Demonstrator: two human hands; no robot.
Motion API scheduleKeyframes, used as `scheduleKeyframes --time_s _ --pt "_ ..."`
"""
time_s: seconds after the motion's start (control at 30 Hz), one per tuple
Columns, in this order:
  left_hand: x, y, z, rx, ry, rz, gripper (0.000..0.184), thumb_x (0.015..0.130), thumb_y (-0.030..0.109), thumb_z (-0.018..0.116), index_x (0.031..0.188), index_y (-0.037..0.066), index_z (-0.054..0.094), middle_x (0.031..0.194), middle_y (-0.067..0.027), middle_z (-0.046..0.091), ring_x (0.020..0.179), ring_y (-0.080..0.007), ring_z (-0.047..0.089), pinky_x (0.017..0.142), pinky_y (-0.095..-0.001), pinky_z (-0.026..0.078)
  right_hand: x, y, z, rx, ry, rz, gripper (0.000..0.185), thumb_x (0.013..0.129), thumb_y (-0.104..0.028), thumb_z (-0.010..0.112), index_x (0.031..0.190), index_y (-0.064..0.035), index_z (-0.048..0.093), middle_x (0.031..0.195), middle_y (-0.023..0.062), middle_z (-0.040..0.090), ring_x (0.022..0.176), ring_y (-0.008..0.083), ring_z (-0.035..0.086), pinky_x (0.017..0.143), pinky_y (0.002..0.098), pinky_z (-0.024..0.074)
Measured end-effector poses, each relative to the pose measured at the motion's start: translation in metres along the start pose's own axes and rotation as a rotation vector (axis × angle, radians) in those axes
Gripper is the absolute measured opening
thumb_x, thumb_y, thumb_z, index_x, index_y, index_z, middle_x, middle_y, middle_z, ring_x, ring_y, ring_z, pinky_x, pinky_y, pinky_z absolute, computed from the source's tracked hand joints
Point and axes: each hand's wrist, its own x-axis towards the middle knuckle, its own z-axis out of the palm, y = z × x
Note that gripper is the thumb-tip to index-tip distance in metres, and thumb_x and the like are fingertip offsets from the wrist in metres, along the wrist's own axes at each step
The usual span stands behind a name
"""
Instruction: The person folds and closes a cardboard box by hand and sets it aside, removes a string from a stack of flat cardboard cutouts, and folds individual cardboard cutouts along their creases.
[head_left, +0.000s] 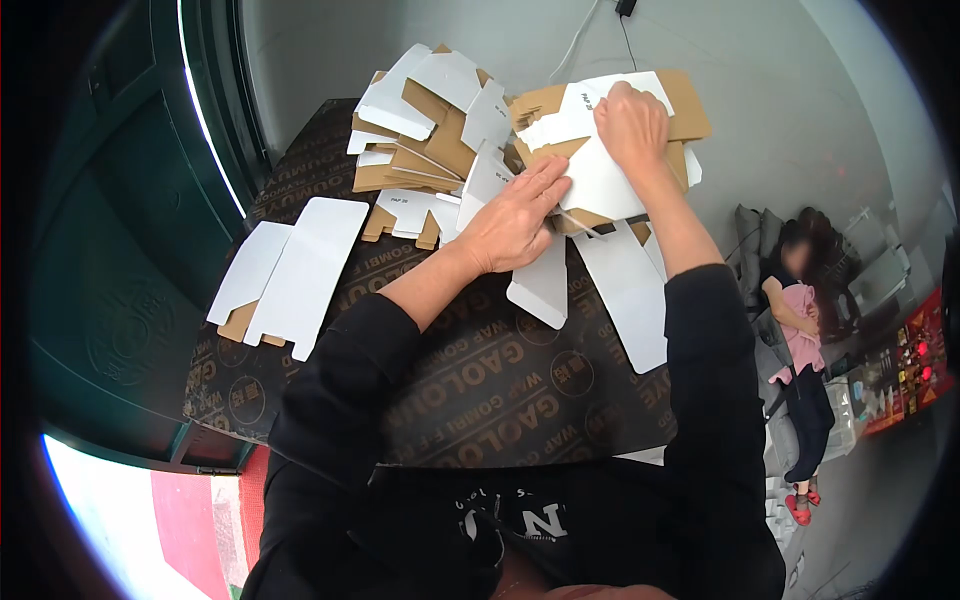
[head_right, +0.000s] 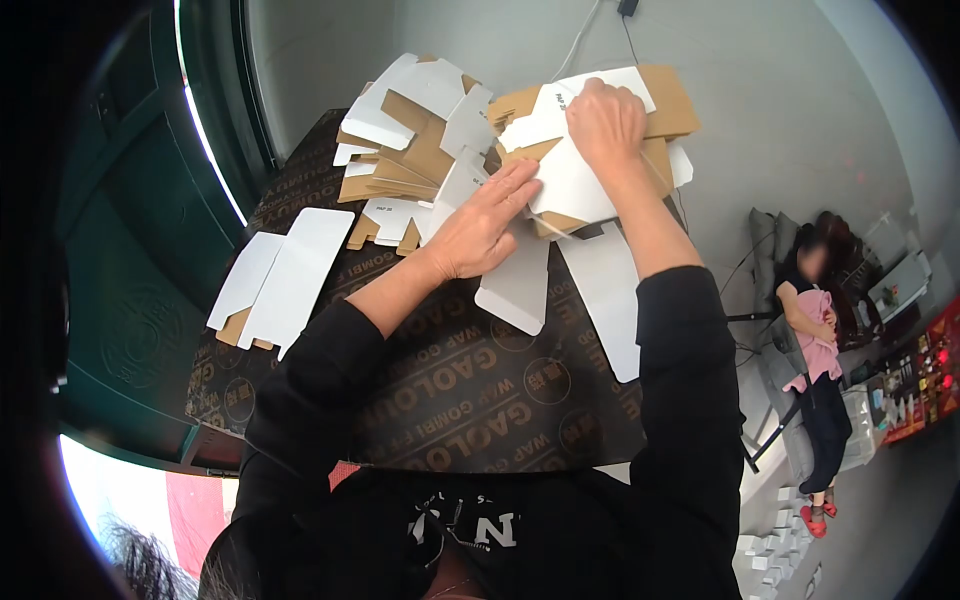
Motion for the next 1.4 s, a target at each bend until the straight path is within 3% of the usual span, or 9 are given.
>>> scheduleKeyframes --time_s 0.2,0.33,0.37,0.5,0.67,0.87,1.03,1.17,1.4 --pt "0.039 0.025 -0.013 -0.159 -0.057 -0.084 0.051 0.081 0.007 0.057 0.131 -0.003 0.05 0.138 -0.0191 0.049 0.124 -0.0343 0.049 0.102 -0.0388 0.043 -0.046 0.019 -0.037 0.041 0.237 -0.053 0.018 0.08 -0.012 0.068 0.077 -0.008 0.051 0.061 0.0068 0.05 0.058 0.0257 0.05 0.061 0.0391 0.0453" --pt "0.084 0.042 0.0 0.356 0.313 0.013 0.051 0.079 0.023 0.07 0.12 -0.002 0.055 0.118 -0.0171 0.058 0.106 -0.031 0.055 0.091 -0.0395 0.047 -0.086 0.032 -0.073 0.117 0.273 -0.032 0.018 0.08 -0.006 0.068 0.081 -0.0081 0.05 0.065 0.0067 0.049 0.06 0.0256 0.049 0.061 0.0387 0.0445" --pt "0.092 0.046 0.001 0.347 0.31 0.025 0.051 0.079 0.023 0.07 0.12 -0.002 0.055 0.118 -0.0171 0.058 0.106 -0.031 0.055 0.091 -0.0395 0.047 -0.099 0.038 -0.078 0.137 0.267 -0.012 0.018 0.079 -0.004 0.068 0.082 -0.008 0.05 0.065 0.0064 0.049 0.06 0.0255 0.049 0.061 0.0388 0.0445" --pt "0.118 0.067 0.007 0.329 -0.13 -0.012 0.066 0.068 0.04 0.082 0.112 -0.001 0.056 0.108 -0.0143 0.06 0.1 -0.0304 0.055 0.086 -0.0397 0.047 -0.154 0.056 -0.097 0.172 0.148 0.061 0.02 0.074 0.0 0.068 0.084 -0.0075 0.052 0.067 0.0064 0.049 0.06 0.0246 0.049 0.06 0.0368 0.0443" --pt "0.135 0.106 0.0 0.507 -0.399 -0.086 0.08 0.055 0.048 0.088 0.108 0.0 0.054 0.104 -0.0138 0.06 0.102 -0.0311 0.056 0.087 -0.0398 0.047 -0.164 0.066 -0.122 0.102 0.186 0.014 0.019 0.073 0.002 0.066 0.085 -0.0067 0.054 0.071 0.004 0.053 0.062 0.0209 0.051 0.057 0.0333 0.0437" --pt "0.119 0.095 0.012 0.492 -0.356 -0.032 0.08 0.051 0.051 0.089 0.103 0.002 0.053 0.105 -0.0129 0.06 0.1 -0.0321 0.057 0.087 -0.0405 0.047 -0.14 0.065 -0.143 -0.085 0.345 0.001 0.019 0.069 0.0 0.066 0.081 -0.0079 0.054 0.066 0.0038 0.05 0.061 0.0202 0.049 0.054 0.0308 0.0428" --pt "0.107 0.094 0.01 0.482 -0.266 0.021 0.081 0.049 0.054 0.089 0.1 0.002 0.054 0.102 -0.0135 0.061 0.097 -0.0315 0.059 0.086 -0.0395 0.047 -0.139 0.101 -0.141 -0.092 0.221 0.103 0.016 0.069 -0.001 0.066 0.078 -0.0069 0.054 0.068 0.0047 0.052 0.061 0.0198 0.05 0.055 0.0315 0.0451" --pt "0.107 0.099 0.012 0.537 -0.268 -0.004 0.083 0.048 0.056 0.088 0.1 0.001 0.054 0.101 -0.0139 0.061 0.094 -0.0305 0.059 0.086 -0.0385 0.047 -0.146 0.093 -0.156 0.082 0.191 0.03 0.015 0.068 -0.004 0.067 0.077 -0.0058 0.055 0.069 0.0073 0.053 0.06 0.0207 0.052 0.05 0.0318 0.0457" --pt "0.111 0.112 0.008 0.546 -0.329 -0.086 0.084 0.049 0.057 0.088 0.101 0.0 0.054 0.097 -0.0126 0.059 0.09 -0.0284 0.057 0.086 -0.0382 0.046 -0.162 0.057 -0.146 -0.022 0.079 0.126 0.013 0.069 -0.007 0.066 0.074 -0.0055 0.054 0.068 0.0083 0.052 0.059 0.0214 0.053 0.044 0.0319 0.0443"
